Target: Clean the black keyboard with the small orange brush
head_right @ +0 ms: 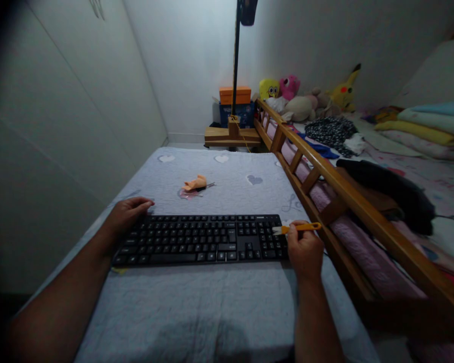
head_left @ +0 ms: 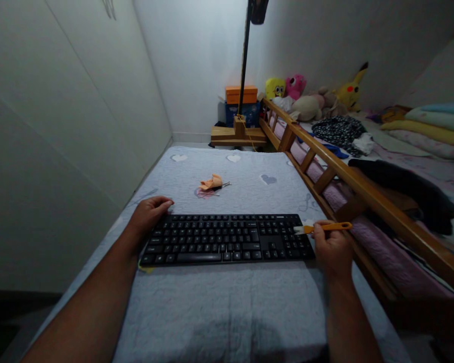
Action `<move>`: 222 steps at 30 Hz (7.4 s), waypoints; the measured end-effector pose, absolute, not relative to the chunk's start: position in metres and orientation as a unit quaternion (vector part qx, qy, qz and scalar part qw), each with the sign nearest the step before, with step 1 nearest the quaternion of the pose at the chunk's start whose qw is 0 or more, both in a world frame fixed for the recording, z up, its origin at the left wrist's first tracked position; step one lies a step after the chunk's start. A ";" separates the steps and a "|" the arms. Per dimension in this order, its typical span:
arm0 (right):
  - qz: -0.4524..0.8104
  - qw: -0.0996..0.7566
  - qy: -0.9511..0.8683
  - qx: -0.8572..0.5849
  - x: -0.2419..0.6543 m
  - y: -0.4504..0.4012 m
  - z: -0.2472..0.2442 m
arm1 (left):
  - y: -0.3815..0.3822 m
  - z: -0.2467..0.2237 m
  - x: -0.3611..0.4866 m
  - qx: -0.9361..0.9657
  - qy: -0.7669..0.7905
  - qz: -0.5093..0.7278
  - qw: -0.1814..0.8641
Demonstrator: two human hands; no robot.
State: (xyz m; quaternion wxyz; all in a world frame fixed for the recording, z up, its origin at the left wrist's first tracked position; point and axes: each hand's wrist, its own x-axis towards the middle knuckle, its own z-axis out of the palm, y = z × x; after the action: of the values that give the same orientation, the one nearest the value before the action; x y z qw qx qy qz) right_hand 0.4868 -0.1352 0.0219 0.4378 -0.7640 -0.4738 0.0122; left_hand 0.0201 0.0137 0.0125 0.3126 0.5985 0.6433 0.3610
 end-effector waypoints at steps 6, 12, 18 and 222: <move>-0.093 0.434 -0.447 -0.777 0.494 -0.136 0.021 | 0.010 0.017 0.023 0.606 0.638 0.363 0.309; 0.088 0.513 -0.468 -0.714 0.480 -0.139 0.030 | 0.014 0.012 0.021 0.611 0.644 0.359 0.289; 0.203 0.483 -0.522 -0.673 0.473 -0.137 0.030 | 0.016 0.009 0.021 0.614 0.642 0.364 0.281; 0.072 0.473 -0.487 -0.731 0.481 -0.164 0.022 | 0.013 0.010 0.024 0.617 0.653 0.348 0.268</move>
State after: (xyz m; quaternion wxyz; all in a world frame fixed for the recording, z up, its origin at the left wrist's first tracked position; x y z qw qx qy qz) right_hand 0.4807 -0.1641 0.0223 0.4729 -0.7311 -0.4865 0.0718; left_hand 0.0242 0.0130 0.0105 0.2682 0.6171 0.6526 0.3484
